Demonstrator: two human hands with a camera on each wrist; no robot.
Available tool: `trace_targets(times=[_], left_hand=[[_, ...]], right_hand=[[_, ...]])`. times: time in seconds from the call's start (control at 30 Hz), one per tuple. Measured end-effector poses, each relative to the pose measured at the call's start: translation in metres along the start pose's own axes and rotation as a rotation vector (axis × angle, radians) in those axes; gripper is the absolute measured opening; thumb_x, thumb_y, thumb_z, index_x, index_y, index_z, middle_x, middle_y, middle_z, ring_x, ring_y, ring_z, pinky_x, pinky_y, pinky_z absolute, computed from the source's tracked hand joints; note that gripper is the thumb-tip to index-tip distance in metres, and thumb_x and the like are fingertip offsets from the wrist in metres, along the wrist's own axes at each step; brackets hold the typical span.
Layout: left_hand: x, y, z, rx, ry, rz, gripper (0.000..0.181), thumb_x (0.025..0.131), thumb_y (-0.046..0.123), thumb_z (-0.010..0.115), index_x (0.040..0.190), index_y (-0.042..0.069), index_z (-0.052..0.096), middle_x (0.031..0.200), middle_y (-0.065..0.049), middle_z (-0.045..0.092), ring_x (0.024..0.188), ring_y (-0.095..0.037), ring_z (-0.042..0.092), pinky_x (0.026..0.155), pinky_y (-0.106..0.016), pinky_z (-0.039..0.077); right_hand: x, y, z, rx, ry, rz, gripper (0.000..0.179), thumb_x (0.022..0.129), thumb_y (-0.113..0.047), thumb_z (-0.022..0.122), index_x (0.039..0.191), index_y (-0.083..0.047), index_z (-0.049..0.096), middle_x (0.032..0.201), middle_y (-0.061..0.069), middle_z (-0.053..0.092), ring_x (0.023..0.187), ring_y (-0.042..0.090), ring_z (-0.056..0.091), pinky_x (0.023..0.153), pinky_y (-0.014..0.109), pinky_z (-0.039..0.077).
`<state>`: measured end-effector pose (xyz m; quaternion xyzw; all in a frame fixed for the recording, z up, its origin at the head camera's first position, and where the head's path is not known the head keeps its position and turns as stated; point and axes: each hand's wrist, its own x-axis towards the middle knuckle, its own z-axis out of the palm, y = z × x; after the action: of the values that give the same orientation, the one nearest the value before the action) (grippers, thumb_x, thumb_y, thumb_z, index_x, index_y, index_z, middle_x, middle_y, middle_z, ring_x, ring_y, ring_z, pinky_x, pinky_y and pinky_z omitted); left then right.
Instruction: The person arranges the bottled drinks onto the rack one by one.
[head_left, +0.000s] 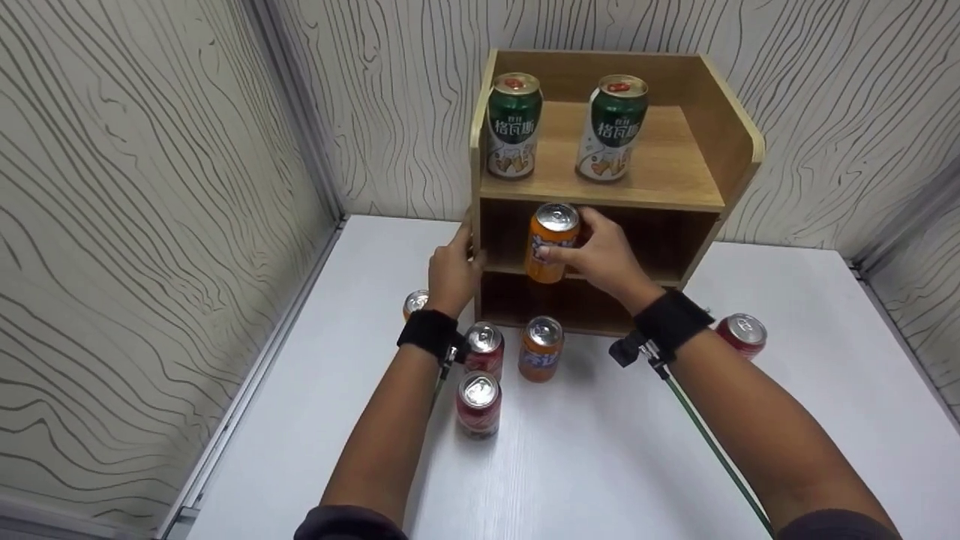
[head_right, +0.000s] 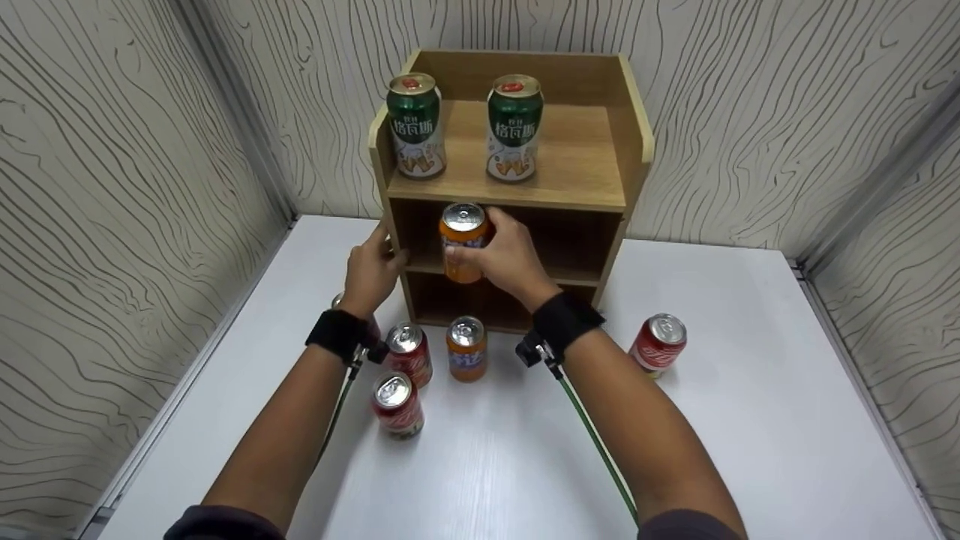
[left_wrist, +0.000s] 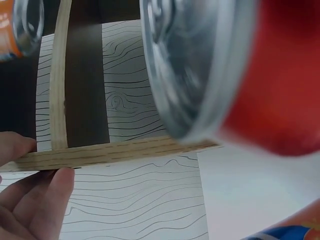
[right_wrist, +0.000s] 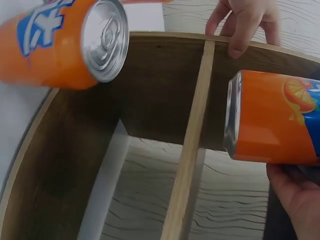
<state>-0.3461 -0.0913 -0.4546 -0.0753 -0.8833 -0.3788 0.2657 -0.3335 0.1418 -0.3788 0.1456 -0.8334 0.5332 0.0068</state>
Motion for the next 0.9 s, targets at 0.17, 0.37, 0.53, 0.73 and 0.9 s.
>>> trace_targets(times=[0.17,0.37,0.53,0.73,0.9], left_hand=[[0.000,0.003,0.001,0.008,-0.010,0.001,0.051,0.090,0.012,0.067,0.139,0.018,0.053,0.103,-0.009,0.072,0.088,-0.022,0.070,0.070,-0.036,0.056],[0.002,0.005,0.001,0.006,-0.030,-0.020,0.047,0.091,0.014,0.066,0.136,0.017,0.055,0.106,-0.009,0.072,0.091,-0.023,0.070,0.073,-0.036,0.056],[0.001,0.003,-0.001,0.002,-0.038,-0.040,0.055,0.091,0.013,0.065,0.144,0.021,0.048,0.109,-0.010,0.071,0.093,-0.023,0.069,0.075,-0.036,0.056],[0.000,0.003,-0.002,-0.008,-0.040,-0.036,0.060,0.092,0.013,0.065,0.147,0.023,0.044,0.111,-0.011,0.070,0.094,-0.023,0.069,0.075,-0.035,0.056],[0.000,0.003,-0.002,-0.007,-0.026,-0.022,0.060,0.091,0.012,0.067,0.146,0.022,0.046,0.110,-0.012,0.070,0.091,-0.024,0.070,0.074,-0.036,0.056]], right_hand=[[0.018,-0.004,0.011,-0.007,0.008,0.002,0.074,0.074,-0.029,0.087,0.132,-0.001,0.050,0.123,0.012,0.059,0.113,0.025,0.057,0.097,0.039,0.046],[0.034,-0.005,0.023,0.068,-0.017,-0.051,0.077,0.077,-0.023,0.085,0.141,-0.007,0.045,0.132,0.008,0.056,0.121,0.023,0.053,0.103,0.036,0.041],[0.043,-0.007,0.036,0.063,-0.047,-0.065,0.078,0.080,-0.021,0.082,0.145,-0.008,0.041,0.137,0.010,0.053,0.126,0.024,0.049,0.107,0.037,0.036],[0.050,-0.004,0.040,0.068,-0.068,-0.037,0.078,0.080,-0.024,0.082,0.144,-0.006,0.041,0.135,0.012,0.053,0.125,0.026,0.050,0.107,0.038,0.036],[0.054,0.000,0.040,0.067,-0.060,0.012,0.081,0.080,-0.032,0.081,0.145,-0.007,0.040,0.136,0.012,0.053,0.126,0.027,0.049,0.108,0.039,0.034]])
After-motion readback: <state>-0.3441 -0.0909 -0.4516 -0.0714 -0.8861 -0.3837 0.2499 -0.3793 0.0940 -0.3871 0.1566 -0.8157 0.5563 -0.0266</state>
